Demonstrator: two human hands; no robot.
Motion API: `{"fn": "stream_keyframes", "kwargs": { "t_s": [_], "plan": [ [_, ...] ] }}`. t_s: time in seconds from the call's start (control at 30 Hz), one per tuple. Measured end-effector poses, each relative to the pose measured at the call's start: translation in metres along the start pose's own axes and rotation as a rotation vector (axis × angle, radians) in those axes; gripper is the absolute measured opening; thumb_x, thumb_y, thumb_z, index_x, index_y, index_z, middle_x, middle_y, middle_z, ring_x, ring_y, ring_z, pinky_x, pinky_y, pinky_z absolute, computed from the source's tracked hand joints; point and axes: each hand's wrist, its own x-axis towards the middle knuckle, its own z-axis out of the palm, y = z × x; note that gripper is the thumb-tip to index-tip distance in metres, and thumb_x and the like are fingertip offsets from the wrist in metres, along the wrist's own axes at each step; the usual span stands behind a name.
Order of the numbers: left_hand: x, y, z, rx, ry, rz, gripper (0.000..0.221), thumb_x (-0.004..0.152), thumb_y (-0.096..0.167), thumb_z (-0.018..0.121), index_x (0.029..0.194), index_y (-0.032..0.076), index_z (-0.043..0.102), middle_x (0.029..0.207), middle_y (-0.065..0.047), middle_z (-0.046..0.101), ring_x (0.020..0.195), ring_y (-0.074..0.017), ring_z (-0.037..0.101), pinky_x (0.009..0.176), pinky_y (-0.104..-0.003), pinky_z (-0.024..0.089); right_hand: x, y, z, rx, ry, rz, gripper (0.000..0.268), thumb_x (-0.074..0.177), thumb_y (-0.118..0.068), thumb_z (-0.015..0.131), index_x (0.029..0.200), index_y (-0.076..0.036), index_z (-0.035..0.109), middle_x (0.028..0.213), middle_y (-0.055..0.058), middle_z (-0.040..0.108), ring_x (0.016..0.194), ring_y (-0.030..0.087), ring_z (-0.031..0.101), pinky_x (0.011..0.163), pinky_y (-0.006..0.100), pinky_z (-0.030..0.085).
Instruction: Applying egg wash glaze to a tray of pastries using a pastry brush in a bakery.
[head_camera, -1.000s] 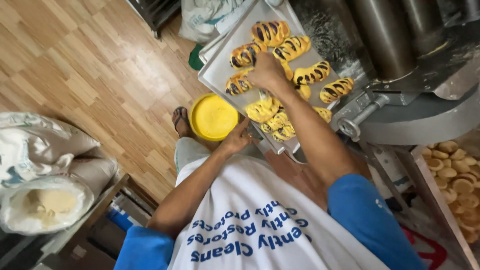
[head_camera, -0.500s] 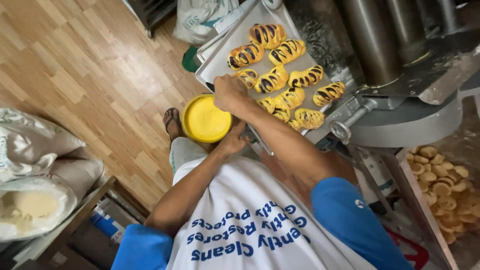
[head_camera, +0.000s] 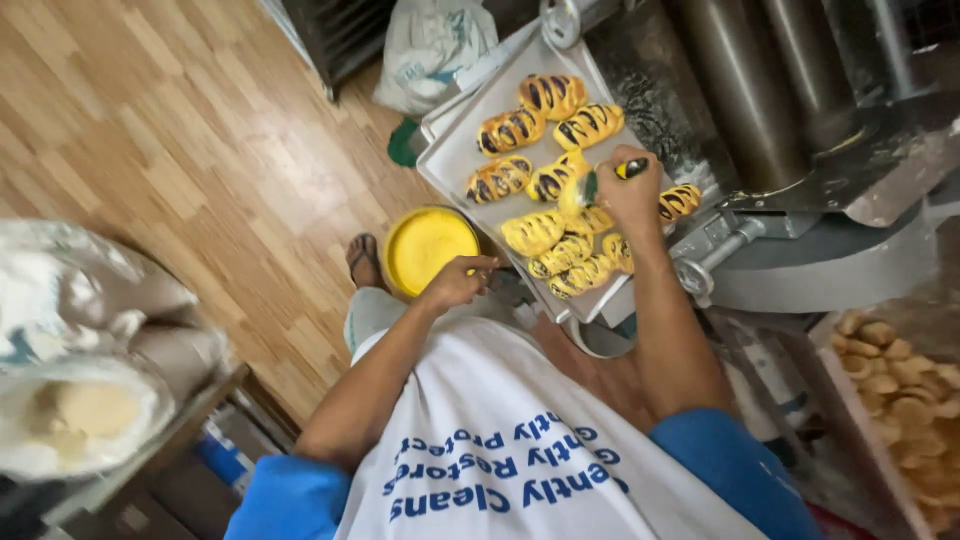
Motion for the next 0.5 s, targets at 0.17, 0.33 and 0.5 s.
{"fn": "stream_keyframes", "kwargs": {
  "t_s": [0.17, 0.33, 0.5],
  "plan": [
    [0.006, 0.031, -0.028, -0.082, 0.288, 0.031, 0.038, 0.092, 0.004, 0.052, 0.129, 0.003, 0.061, 0.113, -0.022, 0.069, 0.071, -0.0249, 0.075, 0.053, -0.030, 0.061, -0.034, 0.040, 0.087, 0.186, -0.016, -0.329, 0.009, 0.084, 0.004, 0.068, 0.081, -0.005, 0.068, 0.077, 0.012, 0.068, 0.076, 0.024, 0.067, 0.068, 0.035, 0.050],
    [0.006, 0.057, -0.045, -0.090, 0.309, 0.124, 0.059, 0.092, -0.004, 0.047, 0.151, -0.004, 0.043, 0.126, -0.024, 0.065, 0.077, -0.0252, 0.075, 0.057, -0.027, 0.061, -0.057, 0.014, 0.118, 0.162, -0.370, -0.597, 0.008, 0.084, -0.007, 0.068, 0.084, -0.014, 0.070, 0.081, 0.004, 0.071, 0.080, 0.026, 0.071, 0.078, 0.037, 0.055],
    [-0.011, 0.091, -0.059, 0.072, 0.224, 0.053, 0.057, 0.093, 0.001, 0.048, 0.150, 0.011, 0.052, 0.133, -0.019, 0.064, 0.081, -0.0234, 0.076, 0.064, -0.028, 0.063, 0.014, 0.040, 0.077, -0.078, 0.160, -0.437, 0.020, 0.087, -0.011, 0.069, 0.070, -0.021, 0.062, 0.059, -0.003, 0.061, 0.059, 0.015, 0.064, 0.059, 0.027, 0.048]
  ]
}}
